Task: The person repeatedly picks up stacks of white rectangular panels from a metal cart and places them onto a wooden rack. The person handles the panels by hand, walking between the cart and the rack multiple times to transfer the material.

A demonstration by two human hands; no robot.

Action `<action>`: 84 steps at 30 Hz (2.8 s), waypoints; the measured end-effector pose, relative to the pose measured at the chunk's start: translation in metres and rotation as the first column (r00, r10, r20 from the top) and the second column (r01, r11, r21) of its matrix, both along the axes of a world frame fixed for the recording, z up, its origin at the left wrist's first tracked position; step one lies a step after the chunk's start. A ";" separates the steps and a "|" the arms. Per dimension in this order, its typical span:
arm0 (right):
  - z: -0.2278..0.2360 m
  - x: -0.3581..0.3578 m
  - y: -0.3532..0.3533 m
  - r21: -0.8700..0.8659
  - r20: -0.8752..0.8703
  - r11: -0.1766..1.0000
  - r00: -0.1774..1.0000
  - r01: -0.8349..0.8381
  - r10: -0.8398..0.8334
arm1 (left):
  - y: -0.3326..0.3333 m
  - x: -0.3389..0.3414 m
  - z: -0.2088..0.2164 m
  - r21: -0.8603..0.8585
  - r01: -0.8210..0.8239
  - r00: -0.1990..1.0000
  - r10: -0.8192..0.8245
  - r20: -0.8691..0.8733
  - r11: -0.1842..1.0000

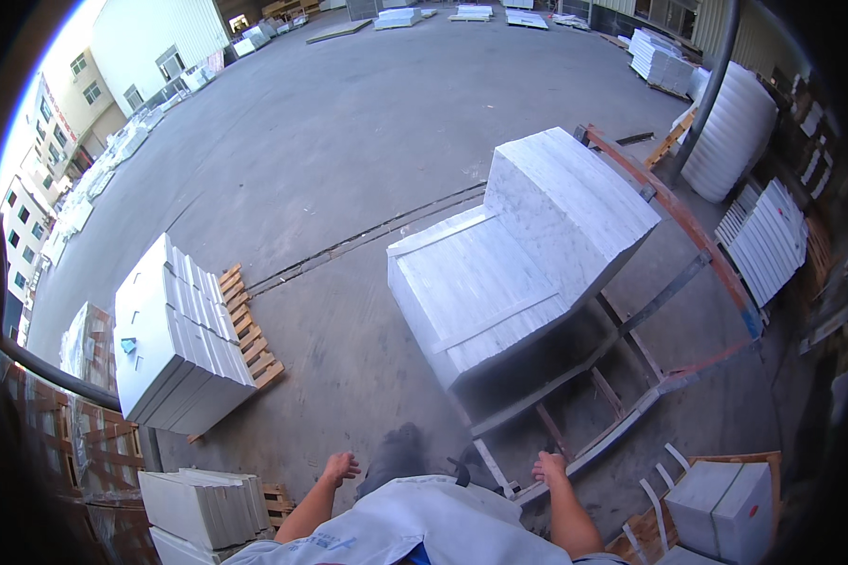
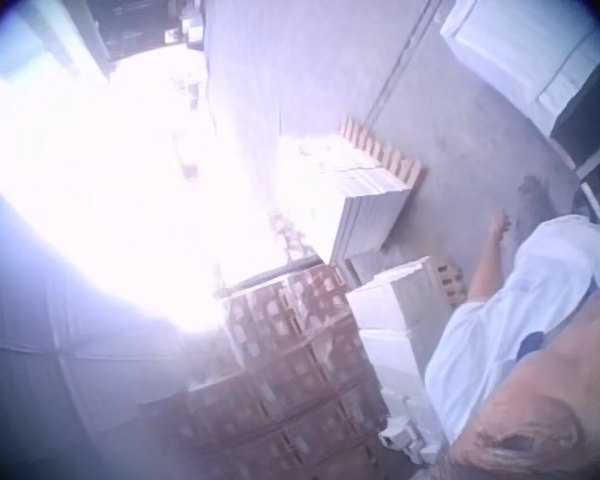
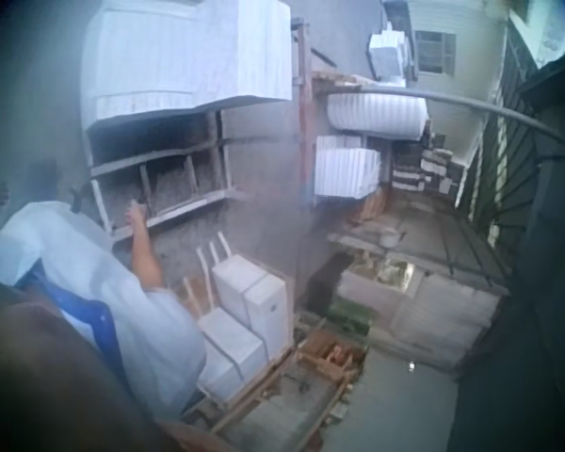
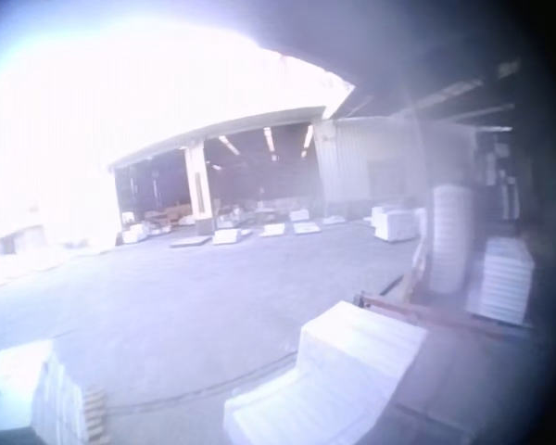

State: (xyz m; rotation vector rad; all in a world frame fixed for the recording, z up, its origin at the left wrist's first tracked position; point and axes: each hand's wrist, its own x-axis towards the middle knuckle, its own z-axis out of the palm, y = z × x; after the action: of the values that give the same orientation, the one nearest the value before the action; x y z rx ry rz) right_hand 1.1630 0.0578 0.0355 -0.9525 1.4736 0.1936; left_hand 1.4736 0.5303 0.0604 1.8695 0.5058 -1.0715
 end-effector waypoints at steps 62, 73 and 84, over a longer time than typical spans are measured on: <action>0.080 0.411 -0.440 -0.837 -0.141 0.464 0.705 0.290 -0.695 | -0.919 0.648 0.032 -0.205 0.785 0.515 -0.432 0.740 0.585; 0.087 0.422 -0.429 -0.884 -0.183 0.428 0.703 0.189 -0.688 | -0.959 0.658 0.005 -0.093 0.698 0.498 -0.388 0.775 0.710; 0.088 0.419 -0.429 -0.850 -0.250 0.495 0.690 0.180 -0.680 | -0.950 0.657 0.008 -0.068 0.705 0.466 -0.389 0.795 0.706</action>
State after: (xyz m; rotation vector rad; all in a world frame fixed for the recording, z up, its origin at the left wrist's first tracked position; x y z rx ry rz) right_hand 1.5822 -0.3709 0.1234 -1.1786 2.4304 -0.7166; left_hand 2.1303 -0.4200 0.0680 1.9189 -0.8416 -0.6070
